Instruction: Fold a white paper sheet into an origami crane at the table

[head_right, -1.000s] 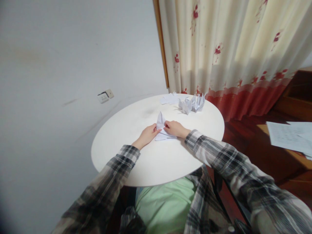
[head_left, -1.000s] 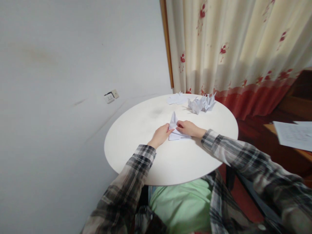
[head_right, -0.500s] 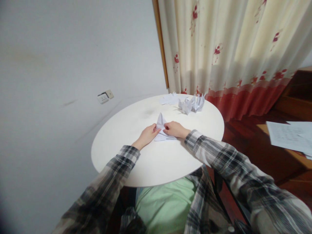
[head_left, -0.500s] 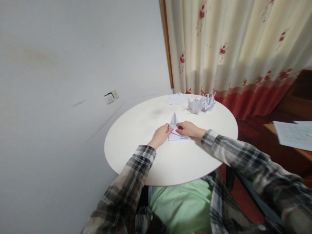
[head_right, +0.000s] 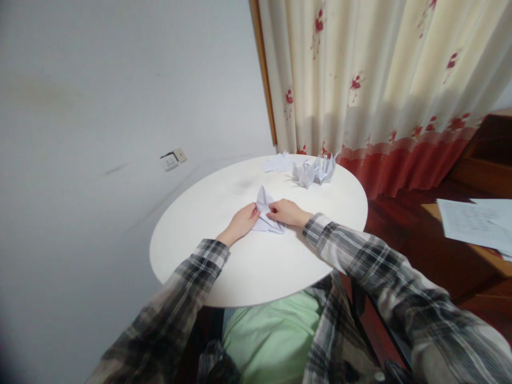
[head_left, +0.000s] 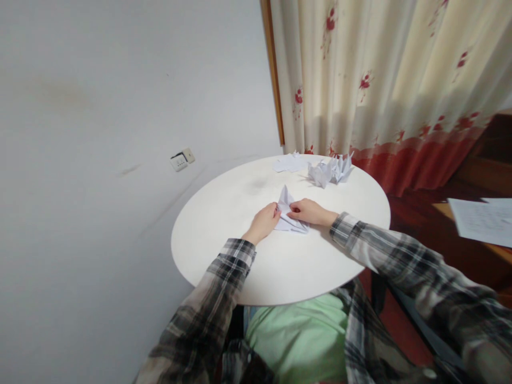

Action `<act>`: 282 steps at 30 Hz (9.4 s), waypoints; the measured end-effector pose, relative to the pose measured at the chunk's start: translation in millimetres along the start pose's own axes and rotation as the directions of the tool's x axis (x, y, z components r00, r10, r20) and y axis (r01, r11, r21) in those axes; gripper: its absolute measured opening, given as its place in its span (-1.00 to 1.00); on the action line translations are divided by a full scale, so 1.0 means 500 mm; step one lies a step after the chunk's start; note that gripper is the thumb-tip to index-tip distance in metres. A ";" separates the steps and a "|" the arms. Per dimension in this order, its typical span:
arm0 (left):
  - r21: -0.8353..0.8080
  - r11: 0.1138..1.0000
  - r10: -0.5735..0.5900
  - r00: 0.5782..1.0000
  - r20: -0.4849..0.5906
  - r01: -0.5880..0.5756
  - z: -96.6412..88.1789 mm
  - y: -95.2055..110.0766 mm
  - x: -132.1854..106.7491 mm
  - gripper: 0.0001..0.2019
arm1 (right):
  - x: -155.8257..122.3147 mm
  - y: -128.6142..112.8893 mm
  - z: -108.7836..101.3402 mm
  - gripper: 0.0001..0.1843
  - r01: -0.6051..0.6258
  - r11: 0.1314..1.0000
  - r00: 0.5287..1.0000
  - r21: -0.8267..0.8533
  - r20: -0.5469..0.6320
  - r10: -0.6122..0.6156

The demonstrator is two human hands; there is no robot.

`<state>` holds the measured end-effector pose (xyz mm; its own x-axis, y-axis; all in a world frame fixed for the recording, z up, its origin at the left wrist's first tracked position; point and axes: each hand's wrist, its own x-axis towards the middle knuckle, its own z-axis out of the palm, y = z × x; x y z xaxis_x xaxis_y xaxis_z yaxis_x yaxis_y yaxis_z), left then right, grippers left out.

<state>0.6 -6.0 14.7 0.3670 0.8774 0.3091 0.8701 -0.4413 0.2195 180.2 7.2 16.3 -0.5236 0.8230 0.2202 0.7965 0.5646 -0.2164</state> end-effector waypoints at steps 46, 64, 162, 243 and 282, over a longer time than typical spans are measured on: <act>-0.047 0.998 0.028 1.000 -0.012 -0.028 -0.005 0.005 -0.001 -0.80 | -0.004 -0.005 -0.009 -0.66 -0.035 0.999 0.999 -0.009 0.003 0.035; -0.061 0.998 0.030 0.999 -0.019 -0.031 -0.003 0.004 -0.001 -0.80 | -0.003 -0.005 -0.006 -0.66 -0.016 1.000 1.000 -0.003 -0.001 0.016; -0.099 0.994 0.041 0.999 0.020 -0.039 -0.007 0.007 -0.003 -0.82 | 0.003 0.003 0.006 -0.77 -0.012 1.000 0.999 0.002 -0.047 0.012; -0.097 0.992 0.087 0.996 0.026 -0.085 -0.004 0.003 0.000 -0.81 | 0.006 0.007 0.008 -0.75 0.012 1.000 1.000 -0.001 -0.023 -0.012; -0.104 0.991 0.084 0.996 0.032 -0.081 -0.005 0.004 -0.002 -0.79 | 0.003 0.003 0.001 -0.74 0.019 0.999 1.000 -0.027 0.002 -0.019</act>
<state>1.3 -8.2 17.2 0.4493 0.8425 0.2972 0.7988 -0.5278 0.2887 180.3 9.3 15.9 -0.5387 0.8125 0.2227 0.7945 0.5779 -0.1866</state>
